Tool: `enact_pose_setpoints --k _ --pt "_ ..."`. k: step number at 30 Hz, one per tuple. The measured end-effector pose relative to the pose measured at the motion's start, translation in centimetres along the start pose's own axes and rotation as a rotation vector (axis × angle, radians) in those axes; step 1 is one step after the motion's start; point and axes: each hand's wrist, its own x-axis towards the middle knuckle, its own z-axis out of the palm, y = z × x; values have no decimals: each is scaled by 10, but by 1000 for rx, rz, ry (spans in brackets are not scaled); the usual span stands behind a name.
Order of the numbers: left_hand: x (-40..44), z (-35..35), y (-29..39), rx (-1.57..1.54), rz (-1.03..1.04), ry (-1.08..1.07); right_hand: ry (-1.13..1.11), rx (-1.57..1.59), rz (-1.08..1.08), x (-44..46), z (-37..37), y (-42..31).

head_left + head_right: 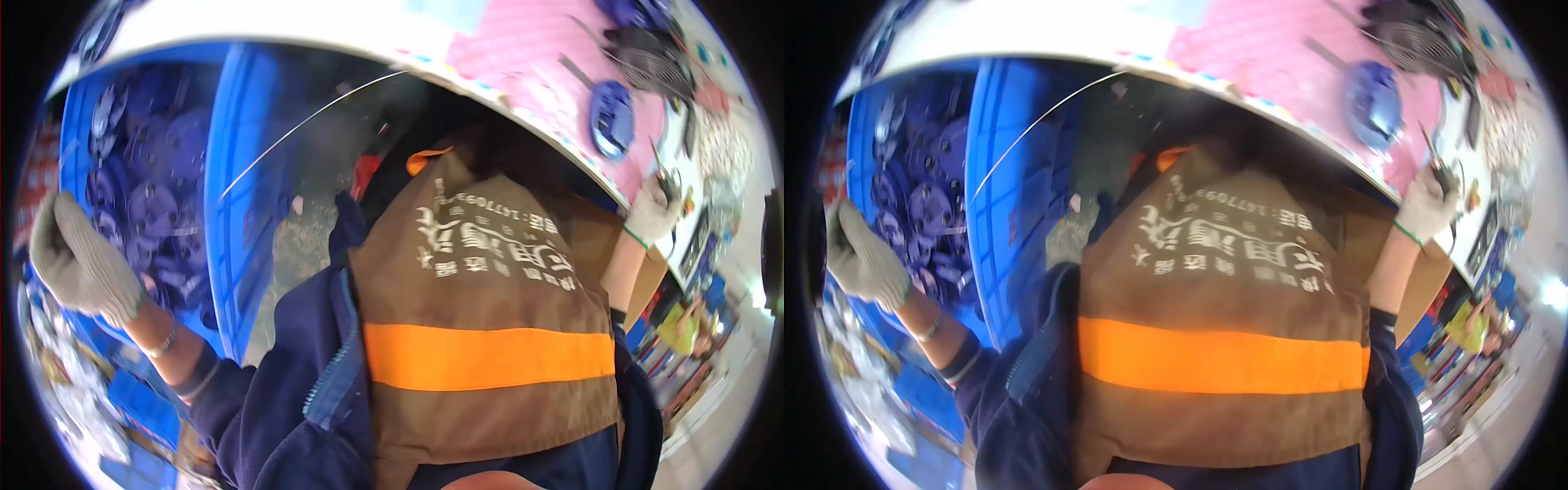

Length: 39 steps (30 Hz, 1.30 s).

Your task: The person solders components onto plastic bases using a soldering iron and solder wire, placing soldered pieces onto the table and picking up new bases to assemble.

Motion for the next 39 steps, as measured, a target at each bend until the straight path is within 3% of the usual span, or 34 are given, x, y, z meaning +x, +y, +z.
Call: enact_pose_setpoints --k 2,3,5,6,8,10,11,12,13,14,16,18,22,25,31,39 --pt "-8 12 38 -163 48 -92 -21 -67 -23 2 -5 -4" --pt "-14 17 60 -193 90 -155 118 -195 -175 -7 9 13" --pt "-22 29 107 -232 254 -270 352 -1908 -641 -24 46 43" --pt "-34 43 139 -304 309 -329 273 -1947 -703 -16 26 30" --pt "-58 60 193 -407 404 -450 145 -1961 -807 -3 -10 16" --pt "-75 76 233 -502 454 -561 220 -1020 -536 -6 15 25" --pt "-85 87 250 -558 464 -611 263 -99 -206 -11 43 34" --pt "-96 96 270 -593 441 -642 245 -281 -269 -10 43 38" --pt "-97 105 280 -621 403 -685 239 -208 -215 -9 45 47" --pt "-104 116 293 -650 362 -752 186 -578 -332 -9 43 54" --pt "-113 141 305 -647 348 -816 181 -686 -361 -7 49 64" --pt "-124 168 310 -577 406 -814 267 -153 -175 -8 55 68" --pt "-146 202 323 -633 318 -896 182 -73 -161 -4 32 53" --pt "-150 207 321 -636 241 -890 177 -155 -216 -7 43 57" --pt "-158 216 337 -551 295 -868 126 -599 -355 -2 24 61" --pt "-161 223 345 -529 444 -587 77 -864 -381 -8 29 59"
